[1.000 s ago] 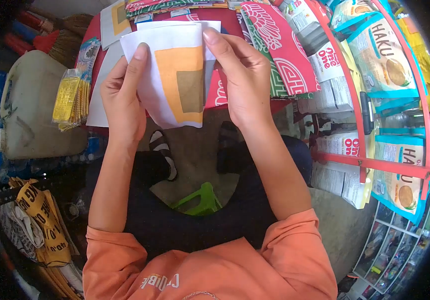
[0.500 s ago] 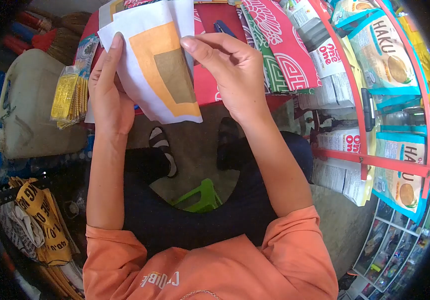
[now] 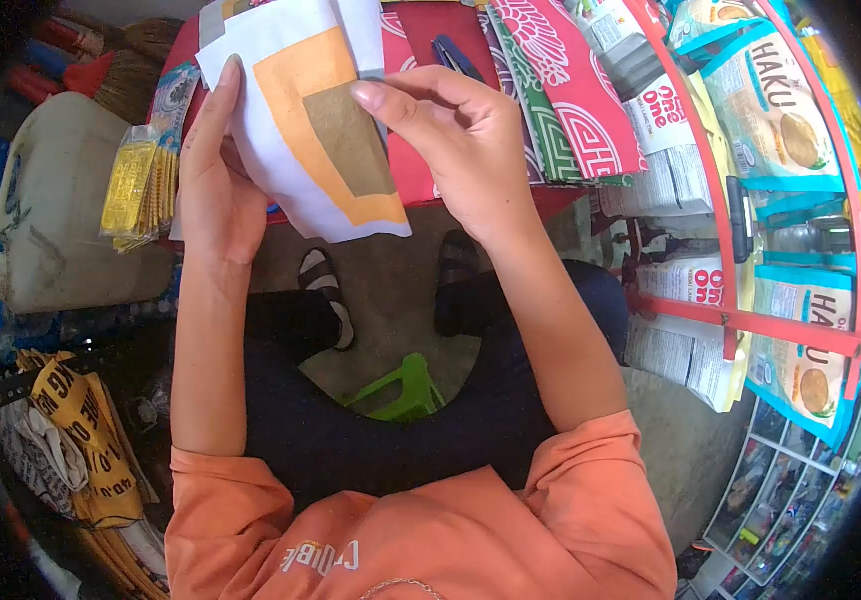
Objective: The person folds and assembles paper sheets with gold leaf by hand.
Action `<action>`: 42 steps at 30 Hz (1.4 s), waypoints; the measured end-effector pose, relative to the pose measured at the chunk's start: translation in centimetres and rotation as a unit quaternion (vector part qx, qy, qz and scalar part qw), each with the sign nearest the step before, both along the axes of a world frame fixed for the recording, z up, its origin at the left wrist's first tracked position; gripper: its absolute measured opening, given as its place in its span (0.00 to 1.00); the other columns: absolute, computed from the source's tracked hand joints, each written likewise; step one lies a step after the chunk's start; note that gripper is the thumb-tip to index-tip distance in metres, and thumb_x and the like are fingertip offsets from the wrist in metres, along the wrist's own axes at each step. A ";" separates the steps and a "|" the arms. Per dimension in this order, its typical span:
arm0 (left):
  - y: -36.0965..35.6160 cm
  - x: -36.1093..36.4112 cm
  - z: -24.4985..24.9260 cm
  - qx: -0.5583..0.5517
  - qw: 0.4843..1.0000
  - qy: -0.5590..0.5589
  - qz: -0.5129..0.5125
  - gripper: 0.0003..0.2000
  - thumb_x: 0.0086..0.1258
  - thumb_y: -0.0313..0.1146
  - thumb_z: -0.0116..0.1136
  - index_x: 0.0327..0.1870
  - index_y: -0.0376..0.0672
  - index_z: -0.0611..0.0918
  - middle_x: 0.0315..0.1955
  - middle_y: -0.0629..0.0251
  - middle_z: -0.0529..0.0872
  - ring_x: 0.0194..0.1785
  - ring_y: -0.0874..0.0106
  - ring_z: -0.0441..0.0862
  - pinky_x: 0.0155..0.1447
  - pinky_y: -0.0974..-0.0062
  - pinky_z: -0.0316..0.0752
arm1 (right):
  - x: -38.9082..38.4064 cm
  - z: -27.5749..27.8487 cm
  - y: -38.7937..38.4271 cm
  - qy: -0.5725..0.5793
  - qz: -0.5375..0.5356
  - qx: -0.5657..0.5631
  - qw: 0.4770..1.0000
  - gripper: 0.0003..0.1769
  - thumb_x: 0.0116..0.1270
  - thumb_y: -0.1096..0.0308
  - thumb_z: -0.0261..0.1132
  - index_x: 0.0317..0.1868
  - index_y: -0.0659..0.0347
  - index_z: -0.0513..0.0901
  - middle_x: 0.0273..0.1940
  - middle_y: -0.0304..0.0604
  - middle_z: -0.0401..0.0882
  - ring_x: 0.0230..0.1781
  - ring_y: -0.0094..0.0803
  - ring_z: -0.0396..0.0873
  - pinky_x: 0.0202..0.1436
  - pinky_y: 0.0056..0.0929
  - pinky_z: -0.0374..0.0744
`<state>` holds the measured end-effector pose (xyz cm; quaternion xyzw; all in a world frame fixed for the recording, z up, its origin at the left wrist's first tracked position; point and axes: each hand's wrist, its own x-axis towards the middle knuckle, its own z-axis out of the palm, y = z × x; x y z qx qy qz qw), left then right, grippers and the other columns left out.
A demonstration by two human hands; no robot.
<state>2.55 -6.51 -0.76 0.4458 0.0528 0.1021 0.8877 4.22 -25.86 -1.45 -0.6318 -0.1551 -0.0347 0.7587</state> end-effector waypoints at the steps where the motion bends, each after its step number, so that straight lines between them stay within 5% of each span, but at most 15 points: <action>1: 0.0 -0.1 0.0 -0.007 1.000 0.004 -0.010 0.16 0.77 0.41 0.67 0.57 0.40 0.88 0.49 0.67 0.92 0.51 0.80 0.88 0.57 0.80 0.78 | -0.3 0.5 0.6 0.009 -0.007 0.030 0.999 0.14 0.70 0.65 0.77 0.47 0.68 0.90 0.40 0.39 0.90 0.42 0.19 0.84 0.49 0.20 0.80; 7: -0.7 -0.2 -0.1 -0.009 1.000 -0.010 0.010 0.15 0.77 0.41 0.67 0.55 0.40 0.89 0.49 0.69 0.92 0.50 0.81 0.87 0.57 0.80 0.78 | -0.1 -0.4 0.2 0.019 0.012 0.034 0.999 0.14 0.70 0.65 0.77 0.47 0.68 0.91 0.40 0.38 0.90 0.41 0.18 0.84 0.48 0.20 0.81; 10: -0.1 -0.1 -0.5 0.029 1.000 -0.006 -0.008 0.20 0.79 0.43 0.64 0.65 0.43 0.83 0.61 0.68 0.87 0.63 0.75 0.82 0.68 0.72 0.73 | -0.2 -0.4 0.2 0.033 0.024 0.039 0.998 0.13 0.69 0.65 0.77 0.47 0.68 0.91 0.40 0.38 0.90 0.41 0.18 0.84 0.48 0.19 0.81; 13: 0.1 -0.1 -0.7 0.027 1.000 -0.002 -0.010 0.20 0.79 0.43 0.64 0.66 0.43 0.83 0.61 0.68 0.86 0.63 0.75 0.82 0.69 0.72 0.73 | -0.1 -0.5 0.1 0.041 0.031 0.033 0.998 0.14 0.69 0.66 0.77 0.48 0.68 0.90 0.40 0.38 0.90 0.42 0.18 0.85 0.49 0.19 0.81; 16: -0.6 -0.2 0.0 -0.004 1.000 -0.005 0.029 0.15 0.77 0.42 0.68 0.53 0.41 0.90 0.48 0.69 0.92 0.51 0.80 0.87 0.57 0.80 0.77 | -0.1 -0.4 0.3 0.041 0.036 0.034 0.998 0.15 0.69 0.68 0.77 0.50 0.69 0.89 0.42 0.39 0.90 0.44 0.20 0.86 0.51 0.20 0.82; 20: -0.5 -0.1 -0.1 -0.018 1.000 0.000 0.025 0.15 0.77 0.42 0.68 0.55 0.41 0.89 0.49 0.69 0.92 0.51 0.80 0.87 0.58 0.80 0.77 | -0.3 0.0 0.3 0.034 0.065 -0.013 0.997 0.15 0.69 0.70 0.76 0.52 0.69 0.87 0.45 0.41 0.90 0.47 0.21 0.86 0.53 0.22 0.83; 25: -0.8 -0.2 -0.2 -0.040 0.997 0.004 -0.067 0.16 0.77 0.42 0.67 0.57 0.40 0.88 0.50 0.70 0.91 0.51 0.81 0.86 0.58 0.80 0.77 | -0.2 -0.1 0.6 0.063 0.019 0.084 0.994 0.14 0.71 0.70 0.74 0.52 0.68 0.87 0.46 0.42 0.90 0.46 0.22 0.87 0.52 0.23 0.83; 28: -1.9 -0.8 -0.7 0.041 0.991 0.043 -0.117 0.16 0.77 0.41 0.67 0.56 0.40 0.88 0.49 0.69 0.91 0.50 0.82 0.85 0.57 0.80 0.77 | 0.2 -0.2 0.4 0.089 -0.017 0.127 0.988 0.15 0.72 0.68 0.74 0.53 0.67 0.86 0.47 0.42 0.89 0.45 0.23 0.86 0.52 0.23 0.83; 33: -3.3 -1.1 -1.3 0.027 0.994 0.038 -0.094 0.17 0.78 0.40 0.66 0.58 0.36 0.87 0.51 0.65 0.91 0.51 0.80 0.86 0.58 0.78 0.78 | 0.1 0.1 0.1 0.126 -0.003 0.141 0.982 0.17 0.71 0.67 0.74 0.55 0.67 0.84 0.50 0.41 0.87 0.48 0.23 0.85 0.54 0.24 0.82; 42: -1.8 -0.3 -0.9 -0.034 0.999 0.029 -0.030 0.17 0.80 0.41 0.62 0.61 0.38 0.83 0.53 0.65 0.89 0.55 0.76 0.86 0.62 0.74 0.79 | -0.3 -1.3 0.5 0.111 0.119 -0.086 0.983 0.22 0.73 0.60 0.73 0.59 0.67 0.85 0.49 0.39 0.87 0.48 0.21 0.83 0.55 0.25 0.79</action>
